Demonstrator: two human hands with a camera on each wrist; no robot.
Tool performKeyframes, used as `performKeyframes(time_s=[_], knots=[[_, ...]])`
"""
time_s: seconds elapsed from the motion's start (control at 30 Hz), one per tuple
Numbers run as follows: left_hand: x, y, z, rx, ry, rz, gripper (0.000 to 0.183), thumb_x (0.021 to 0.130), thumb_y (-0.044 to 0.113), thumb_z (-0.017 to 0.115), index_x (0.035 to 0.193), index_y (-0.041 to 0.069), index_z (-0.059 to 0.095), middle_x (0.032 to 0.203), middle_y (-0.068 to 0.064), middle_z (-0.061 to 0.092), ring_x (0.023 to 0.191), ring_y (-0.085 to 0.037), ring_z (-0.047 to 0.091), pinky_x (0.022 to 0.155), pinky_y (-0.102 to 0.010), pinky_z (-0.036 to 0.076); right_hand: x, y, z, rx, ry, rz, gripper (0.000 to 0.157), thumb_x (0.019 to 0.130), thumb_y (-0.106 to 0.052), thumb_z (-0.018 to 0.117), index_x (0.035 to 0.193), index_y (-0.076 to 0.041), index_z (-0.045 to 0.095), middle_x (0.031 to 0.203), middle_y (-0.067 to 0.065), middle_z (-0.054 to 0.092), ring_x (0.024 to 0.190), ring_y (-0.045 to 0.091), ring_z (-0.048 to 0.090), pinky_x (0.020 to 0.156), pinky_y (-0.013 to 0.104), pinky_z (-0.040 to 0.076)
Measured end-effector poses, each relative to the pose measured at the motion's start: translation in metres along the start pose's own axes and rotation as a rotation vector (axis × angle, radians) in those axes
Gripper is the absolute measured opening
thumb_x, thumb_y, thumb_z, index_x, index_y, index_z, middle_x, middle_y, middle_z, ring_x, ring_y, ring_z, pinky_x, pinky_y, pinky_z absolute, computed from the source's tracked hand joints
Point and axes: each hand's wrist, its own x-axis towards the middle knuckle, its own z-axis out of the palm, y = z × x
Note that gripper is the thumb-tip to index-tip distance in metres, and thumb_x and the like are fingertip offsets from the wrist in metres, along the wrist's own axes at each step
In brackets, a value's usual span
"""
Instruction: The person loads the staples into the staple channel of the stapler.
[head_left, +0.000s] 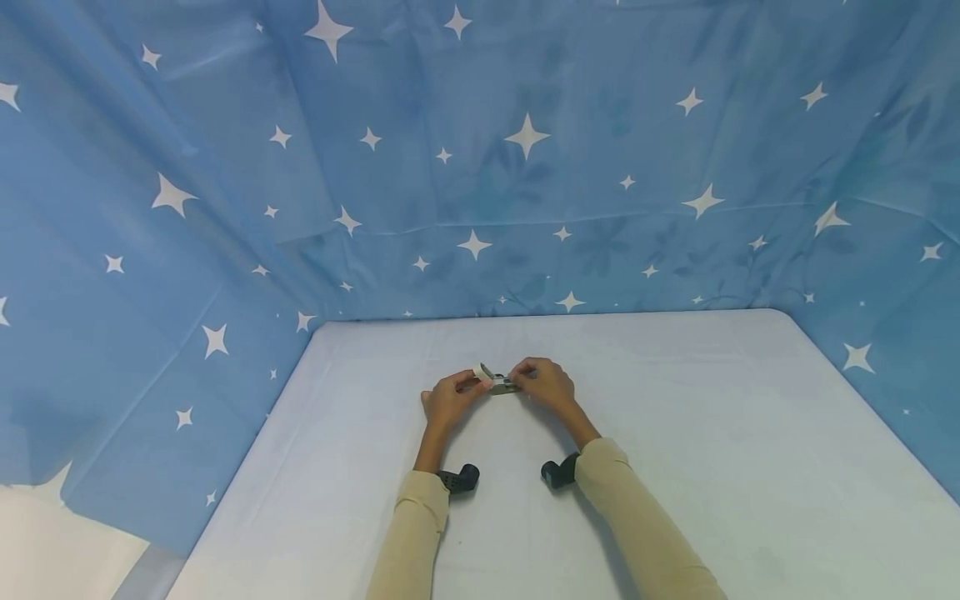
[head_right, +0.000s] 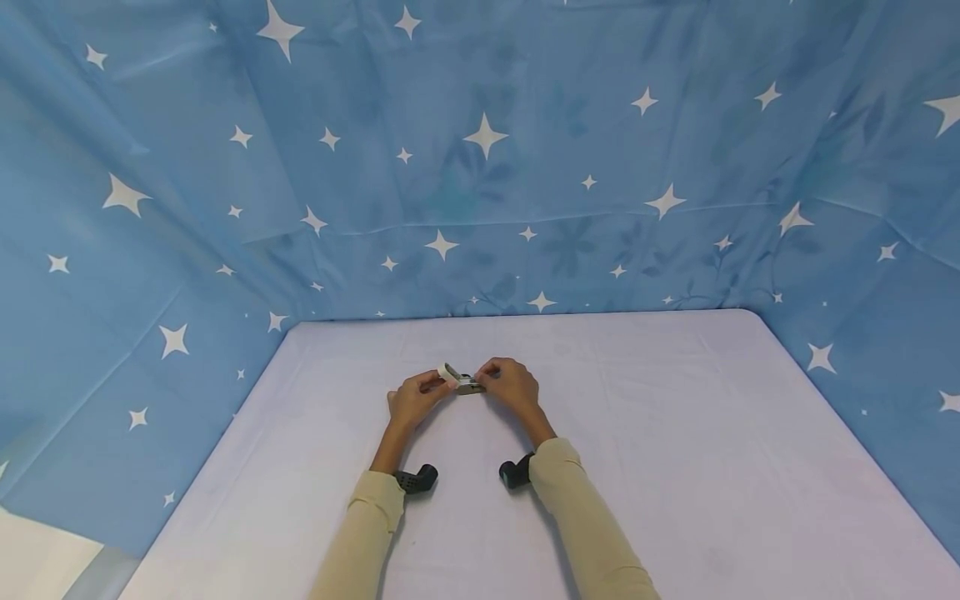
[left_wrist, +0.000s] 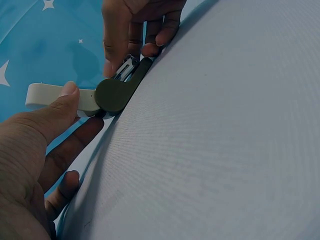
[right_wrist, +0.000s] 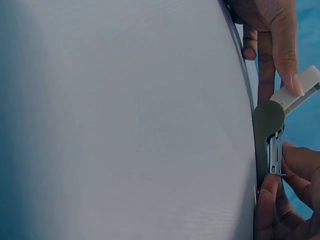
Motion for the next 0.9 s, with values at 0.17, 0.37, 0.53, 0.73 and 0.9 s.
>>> performKeyframes(time_s=[0.17, 0.37, 0.53, 0.73, 0.9], knots=[[-0.0003, 0.0004, 0.0009, -0.003, 0.004, 0.0, 0.044, 0.083, 0.052, 0.071, 0.117, 0.025, 0.072, 0.107, 0.006, 0.075, 0.098, -0.02, 0.069, 0.078, -0.041, 0.027, 0.002, -0.0019, -0.001, 0.007, -0.023, 0.032, 0.009, 0.087, -0.03, 0.069, 0.088, -0.022, 0.074, 0.085, -0.005, 0.072, 0.058, 0.011, 0.056, 0.056, 0.028, 0.037], [0.0, 0.0005, 0.001, 0.0, 0.002, -0.006, 0.045, 0.083, 0.053, 0.071, 0.118, 0.024, 0.072, 0.107, 0.006, 0.075, 0.098, -0.019, 0.069, 0.078, -0.041, 0.027, 0.0038, -0.0038, -0.0031, 0.004, -0.039, 0.051, 0.01, 0.088, -0.028, 0.069, 0.088, -0.019, 0.074, 0.088, -0.003, 0.072, 0.063, 0.012, 0.057, 0.059, 0.028, 0.036], [-0.0009, 0.0011, 0.0002, -0.008, 0.0, -0.005, 0.044, 0.083, 0.052, 0.072, 0.117, 0.024, 0.073, 0.107, 0.006, 0.075, 0.097, -0.019, 0.069, 0.078, -0.041, 0.027, 0.0048, -0.0024, -0.002, -0.001, -0.04, 0.058, 0.009, 0.088, -0.027, 0.069, 0.088, -0.02, 0.074, 0.092, -0.003, 0.073, 0.067, 0.013, 0.058, 0.062, 0.028, 0.037], [-0.0021, 0.0032, -0.0017, -0.005, -0.007, -0.002, 0.045, 0.084, 0.052, 0.071, 0.118, 0.024, 0.072, 0.107, 0.006, 0.075, 0.097, -0.019, 0.07, 0.078, -0.042, 0.028, 0.0045, -0.0007, -0.0015, 0.003, -0.039, 0.061, 0.01, 0.089, -0.026, 0.066, 0.09, -0.02, 0.075, 0.098, -0.002, 0.073, 0.075, 0.015, 0.057, 0.066, 0.029, 0.037], [-0.0016, 0.0036, -0.0015, -0.003, -0.007, -0.001, 0.044, 0.084, 0.052, 0.071, 0.118, 0.024, 0.072, 0.107, 0.006, 0.075, 0.097, -0.019, 0.07, 0.079, -0.042, 0.028, 0.0039, -0.0006, -0.0026, 0.009, -0.049, 0.064, 0.012, 0.091, -0.025, 0.064, 0.093, -0.02, 0.075, 0.101, -0.001, 0.073, 0.073, 0.015, 0.056, 0.064, 0.029, 0.037]])
